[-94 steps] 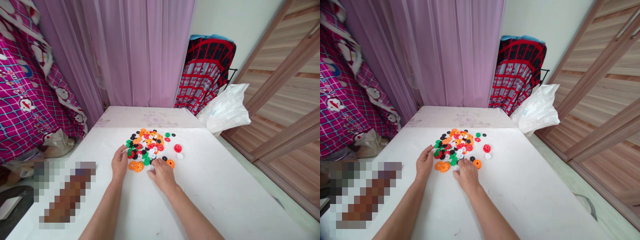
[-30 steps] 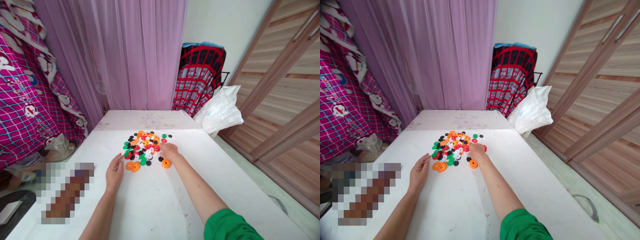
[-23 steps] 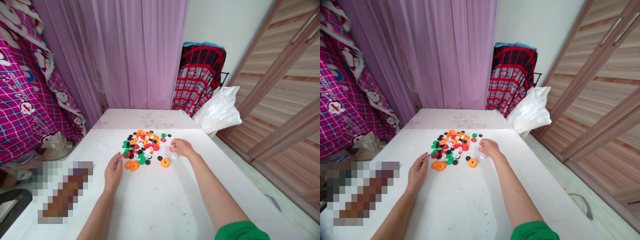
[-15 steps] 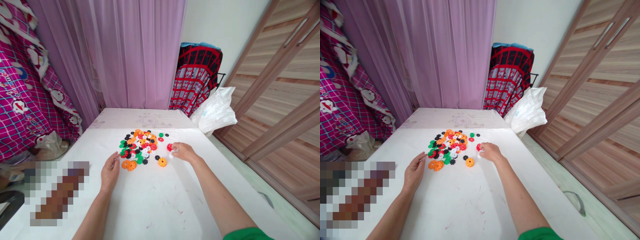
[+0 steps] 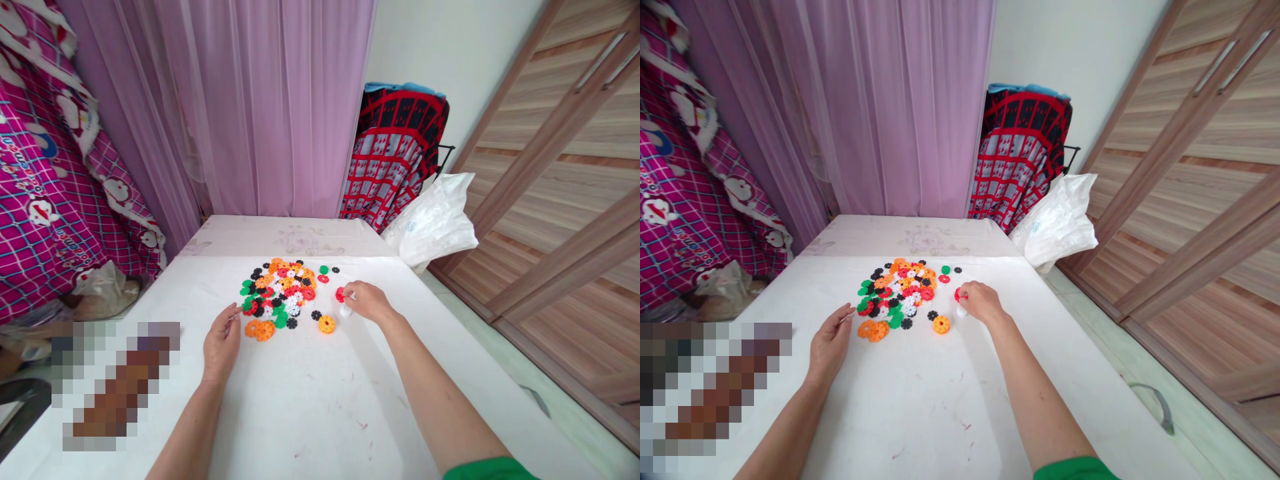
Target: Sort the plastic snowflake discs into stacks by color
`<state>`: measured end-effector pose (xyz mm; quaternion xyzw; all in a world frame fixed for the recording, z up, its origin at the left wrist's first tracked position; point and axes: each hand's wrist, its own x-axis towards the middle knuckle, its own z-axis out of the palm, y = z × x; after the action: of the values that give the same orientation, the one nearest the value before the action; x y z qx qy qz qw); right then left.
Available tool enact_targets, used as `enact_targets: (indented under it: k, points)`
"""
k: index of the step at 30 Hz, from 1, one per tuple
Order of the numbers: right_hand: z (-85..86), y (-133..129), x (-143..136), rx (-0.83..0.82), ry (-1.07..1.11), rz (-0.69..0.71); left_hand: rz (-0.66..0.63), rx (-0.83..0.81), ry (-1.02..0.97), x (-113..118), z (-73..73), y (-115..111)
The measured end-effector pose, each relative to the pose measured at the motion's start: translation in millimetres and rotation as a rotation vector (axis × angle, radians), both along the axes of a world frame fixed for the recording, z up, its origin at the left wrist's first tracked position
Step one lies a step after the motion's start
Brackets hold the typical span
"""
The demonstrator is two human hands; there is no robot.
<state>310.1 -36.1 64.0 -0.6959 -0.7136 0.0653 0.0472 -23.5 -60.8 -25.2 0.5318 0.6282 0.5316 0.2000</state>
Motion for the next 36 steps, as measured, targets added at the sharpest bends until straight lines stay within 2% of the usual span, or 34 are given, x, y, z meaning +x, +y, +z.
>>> enact_targets:
  k: [4,8,12,20,27,30,33,36]
  points:
    - [1.6,11,-22,-0.003,-0.006,0.060,0.004,-0.014,-0.012,1,0.9,0]
    - [-8.1,22,-57,-0.062,-0.023,0.174,0.004,-0.016,-0.020,1,1.2,-1]
    - [-16.0,30,-76,-0.104,-0.056,0.170,-0.007,-0.023,-0.031,0,1.2,-2]
    - [-11.9,30,-68,-0.084,-0.092,0.118,-0.011,-0.039,-0.061,3,1.2,-1]
    - [-16.7,26,-91,-0.135,-0.122,0.031,-0.024,-0.002,-0.054,2,-3.3,1]
    - [-18.1,28,-92,-0.138,-0.079,0.013,-0.027,-0.005,-0.047,1,-5.3,2]
    - [-15.8,29,-75,-0.123,0.000,-0.012,-0.031,-0.007,-0.050,1,-4.7,1]
    - [-10.3,24,-42,-0.075,0.080,-0.056,-0.027,-0.012,-0.072,2,-2.1,0]
